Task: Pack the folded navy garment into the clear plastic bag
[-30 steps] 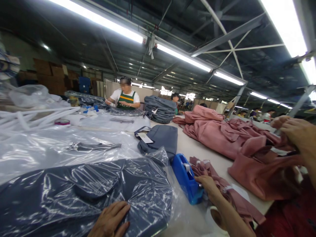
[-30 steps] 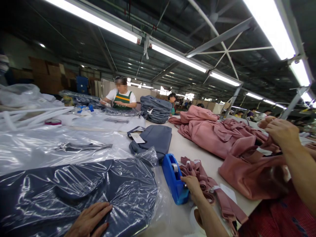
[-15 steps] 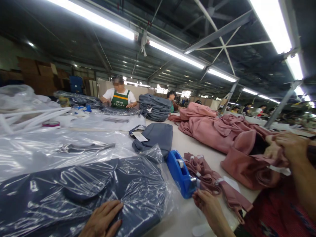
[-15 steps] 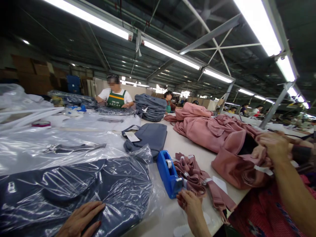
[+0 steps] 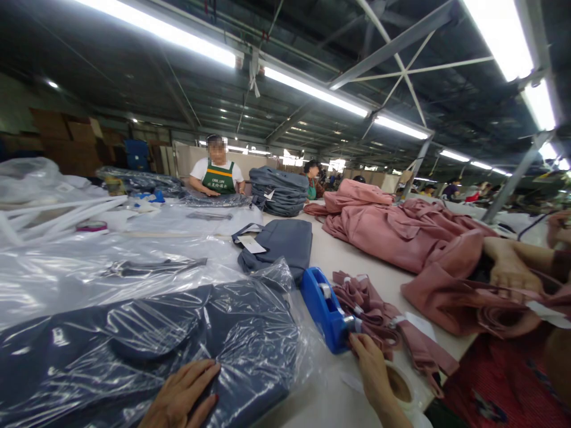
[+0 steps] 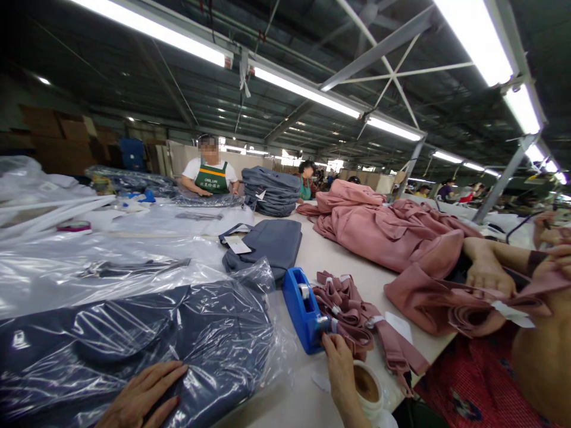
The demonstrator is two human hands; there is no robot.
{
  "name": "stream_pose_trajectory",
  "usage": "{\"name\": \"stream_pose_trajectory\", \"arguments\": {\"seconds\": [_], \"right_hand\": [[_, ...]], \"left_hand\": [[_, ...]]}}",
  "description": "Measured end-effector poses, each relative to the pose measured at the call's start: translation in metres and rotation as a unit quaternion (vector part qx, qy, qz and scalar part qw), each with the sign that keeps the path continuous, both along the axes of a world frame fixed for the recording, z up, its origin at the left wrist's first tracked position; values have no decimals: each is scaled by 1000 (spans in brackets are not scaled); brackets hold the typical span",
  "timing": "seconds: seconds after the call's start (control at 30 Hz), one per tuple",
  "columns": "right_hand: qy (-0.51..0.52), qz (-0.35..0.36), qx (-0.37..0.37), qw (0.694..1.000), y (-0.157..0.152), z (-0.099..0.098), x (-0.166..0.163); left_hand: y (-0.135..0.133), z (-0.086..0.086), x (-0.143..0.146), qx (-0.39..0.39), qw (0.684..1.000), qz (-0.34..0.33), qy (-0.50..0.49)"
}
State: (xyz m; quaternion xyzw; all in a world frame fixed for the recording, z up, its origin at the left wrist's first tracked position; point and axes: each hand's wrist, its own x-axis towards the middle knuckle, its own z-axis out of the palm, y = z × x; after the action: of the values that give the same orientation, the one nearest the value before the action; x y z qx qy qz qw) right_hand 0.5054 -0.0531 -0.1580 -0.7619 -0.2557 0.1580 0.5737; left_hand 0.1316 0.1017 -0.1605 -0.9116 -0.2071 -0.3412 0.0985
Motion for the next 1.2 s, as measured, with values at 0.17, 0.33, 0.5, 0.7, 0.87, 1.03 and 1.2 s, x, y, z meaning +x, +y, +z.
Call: {"name": "stream_pose_trajectory", "arguments": {"seconds": [0.17,0.33,0.5,0.7,0.87,1.03,1.2], "right_hand": [[-35,-8,-38,999,-9,2,0],[-46,26,-45,998,-20,21,-17],[-75,187,-76,977,-7,68,-45],[-231,511,-212,801,43,127,-88],[-343,584,-257,689,94,128,-104],[-397,584,-285,648,122,118,-110],[-407,577,-305,639,136,116,-112]], "left_hand": [[4,-14,-1,-16,1000,10,4],[1,-20,-1,-79,997,23,-3],[-12,3,4,-130,991,20,28],[-19,15,9,-214,976,25,44],[-24,18,11,-252,966,33,49],[-25,21,12,-270,962,26,33],[-24,22,13,-275,961,25,29]]}}
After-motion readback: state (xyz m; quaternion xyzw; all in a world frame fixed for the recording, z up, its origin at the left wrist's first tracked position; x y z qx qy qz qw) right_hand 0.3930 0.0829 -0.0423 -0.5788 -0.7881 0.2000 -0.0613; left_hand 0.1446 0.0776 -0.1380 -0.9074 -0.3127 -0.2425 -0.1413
